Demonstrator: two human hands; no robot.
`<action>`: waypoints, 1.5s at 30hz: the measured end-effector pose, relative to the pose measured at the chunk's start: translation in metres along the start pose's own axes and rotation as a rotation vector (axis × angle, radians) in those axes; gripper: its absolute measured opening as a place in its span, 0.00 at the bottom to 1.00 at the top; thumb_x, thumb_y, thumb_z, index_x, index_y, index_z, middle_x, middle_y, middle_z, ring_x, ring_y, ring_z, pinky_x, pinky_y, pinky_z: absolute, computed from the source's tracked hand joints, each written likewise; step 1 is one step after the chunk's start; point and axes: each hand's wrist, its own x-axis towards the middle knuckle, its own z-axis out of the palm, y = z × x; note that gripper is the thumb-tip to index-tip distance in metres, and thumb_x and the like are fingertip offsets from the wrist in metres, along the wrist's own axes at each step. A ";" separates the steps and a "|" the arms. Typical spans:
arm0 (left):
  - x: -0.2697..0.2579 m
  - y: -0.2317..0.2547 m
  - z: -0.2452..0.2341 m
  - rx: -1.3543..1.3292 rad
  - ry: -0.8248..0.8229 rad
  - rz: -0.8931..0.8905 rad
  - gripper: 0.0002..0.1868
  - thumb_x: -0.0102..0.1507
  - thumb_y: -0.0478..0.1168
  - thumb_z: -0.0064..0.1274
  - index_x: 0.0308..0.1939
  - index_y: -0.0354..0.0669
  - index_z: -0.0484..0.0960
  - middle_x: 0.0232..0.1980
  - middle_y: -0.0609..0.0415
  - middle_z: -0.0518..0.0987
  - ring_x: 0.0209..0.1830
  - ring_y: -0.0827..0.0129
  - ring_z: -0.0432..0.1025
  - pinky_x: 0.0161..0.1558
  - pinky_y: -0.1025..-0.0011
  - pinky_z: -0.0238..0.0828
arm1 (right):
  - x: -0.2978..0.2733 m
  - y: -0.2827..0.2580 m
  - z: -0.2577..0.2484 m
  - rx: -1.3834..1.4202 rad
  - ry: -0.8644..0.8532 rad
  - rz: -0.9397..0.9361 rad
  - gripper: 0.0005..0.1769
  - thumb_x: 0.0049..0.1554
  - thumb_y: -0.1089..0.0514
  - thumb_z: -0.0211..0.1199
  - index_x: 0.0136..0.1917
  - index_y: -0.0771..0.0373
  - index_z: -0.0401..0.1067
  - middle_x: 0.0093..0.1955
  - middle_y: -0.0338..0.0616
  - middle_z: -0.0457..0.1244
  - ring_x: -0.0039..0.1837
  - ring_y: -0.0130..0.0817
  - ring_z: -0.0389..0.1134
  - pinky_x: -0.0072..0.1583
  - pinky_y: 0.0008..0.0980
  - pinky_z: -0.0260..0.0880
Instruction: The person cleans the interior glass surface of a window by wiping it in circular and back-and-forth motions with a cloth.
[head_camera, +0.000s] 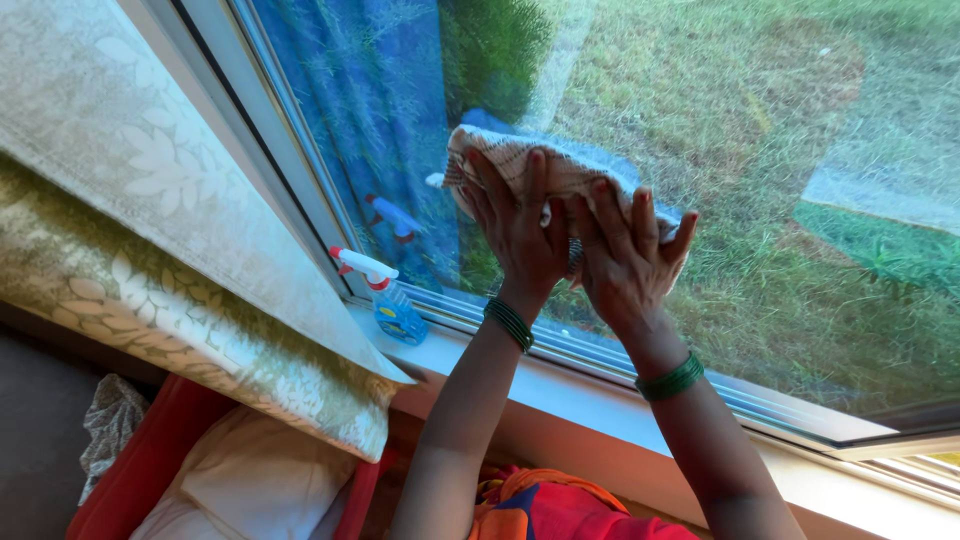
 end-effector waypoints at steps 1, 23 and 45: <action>-0.001 -0.004 0.000 0.003 -0.005 -0.001 0.28 0.74 0.54 0.42 0.79 0.61 0.65 0.86 0.29 0.43 0.85 0.26 0.38 0.81 0.36 0.34 | 0.004 -0.004 0.001 -0.012 0.023 0.003 0.23 0.71 0.53 0.57 0.78 0.43 0.73 0.87 0.32 0.50 0.90 0.39 0.31 0.84 0.58 0.15; -0.217 -0.102 0.023 0.053 -0.105 -0.164 0.32 0.78 0.54 0.34 0.84 0.55 0.47 0.84 0.25 0.34 0.85 0.24 0.31 0.79 0.31 0.32 | -0.167 -0.060 0.074 0.060 -0.165 -0.208 0.32 0.63 0.57 0.54 0.80 0.42 0.63 0.86 0.26 0.47 0.88 0.36 0.31 0.82 0.57 0.13; -0.022 0.154 0.070 0.025 -0.165 0.203 0.32 0.73 0.63 0.46 0.77 0.54 0.70 0.83 0.51 0.55 0.86 0.37 0.44 0.83 0.40 0.27 | -0.082 0.196 -0.051 -0.058 0.077 0.122 0.18 0.69 0.51 0.65 0.71 0.44 0.80 0.86 0.33 0.52 0.88 0.48 0.31 0.79 0.67 0.16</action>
